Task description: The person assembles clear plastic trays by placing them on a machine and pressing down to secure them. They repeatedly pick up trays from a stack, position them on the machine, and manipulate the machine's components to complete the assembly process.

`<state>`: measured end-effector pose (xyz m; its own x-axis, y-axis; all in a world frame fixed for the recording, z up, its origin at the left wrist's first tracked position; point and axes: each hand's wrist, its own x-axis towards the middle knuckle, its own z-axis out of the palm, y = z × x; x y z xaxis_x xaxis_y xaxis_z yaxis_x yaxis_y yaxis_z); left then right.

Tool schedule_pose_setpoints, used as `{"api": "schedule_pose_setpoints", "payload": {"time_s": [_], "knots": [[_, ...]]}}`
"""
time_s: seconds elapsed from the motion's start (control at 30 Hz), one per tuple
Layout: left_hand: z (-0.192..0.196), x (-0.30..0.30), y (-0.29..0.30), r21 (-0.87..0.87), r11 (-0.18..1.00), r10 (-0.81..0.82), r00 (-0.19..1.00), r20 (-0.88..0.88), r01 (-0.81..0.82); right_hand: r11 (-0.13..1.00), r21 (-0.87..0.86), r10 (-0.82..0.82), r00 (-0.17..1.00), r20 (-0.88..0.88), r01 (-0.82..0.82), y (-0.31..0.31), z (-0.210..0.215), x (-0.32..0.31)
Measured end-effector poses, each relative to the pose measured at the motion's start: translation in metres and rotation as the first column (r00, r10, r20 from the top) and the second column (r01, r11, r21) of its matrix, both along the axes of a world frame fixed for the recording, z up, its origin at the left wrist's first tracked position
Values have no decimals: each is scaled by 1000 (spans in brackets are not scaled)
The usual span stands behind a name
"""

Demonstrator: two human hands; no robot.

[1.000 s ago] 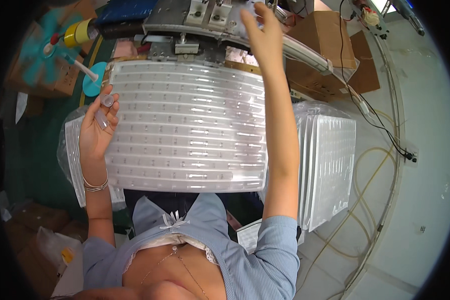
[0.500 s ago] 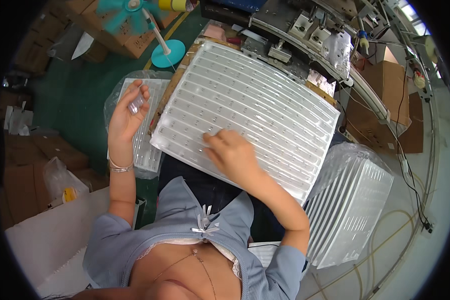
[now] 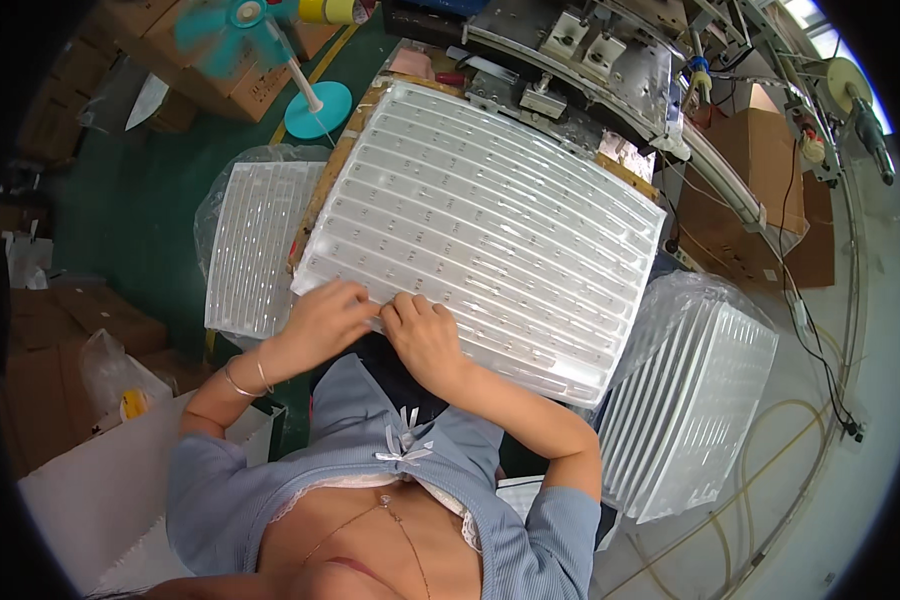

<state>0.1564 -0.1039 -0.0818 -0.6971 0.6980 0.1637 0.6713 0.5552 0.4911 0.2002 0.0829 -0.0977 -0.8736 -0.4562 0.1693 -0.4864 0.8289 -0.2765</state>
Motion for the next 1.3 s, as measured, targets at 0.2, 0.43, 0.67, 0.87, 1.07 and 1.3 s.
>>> {"api": "schedule_pose_setpoints", "payload": {"time_s": [0.2,0.43,0.67,0.87,1.07,1.3], "knots": [[-9,2,-11,-111,994,-38,990,-138,23,972,-231,66,991,113,-39,9,23,-11],[28,-19,-11,-46,998,38,999,10,-37,550,-752,-117,925,361,363,48,57,-68],[90,-150,121,482,875,107,951,-291,49,199,-888,-282,892,353,415,151,83,-97],[123,-257,268,253,962,207,867,-453,-98,286,-884,-555,816,162,370,222,103,-128],[128,-263,286,63,994,108,849,-517,-88,625,-703,-662,707,-249,338,217,124,-191],[120,-215,197,626,780,214,951,-222,-29,850,-302,-512,538,-670,432,194,127,-264]]}}
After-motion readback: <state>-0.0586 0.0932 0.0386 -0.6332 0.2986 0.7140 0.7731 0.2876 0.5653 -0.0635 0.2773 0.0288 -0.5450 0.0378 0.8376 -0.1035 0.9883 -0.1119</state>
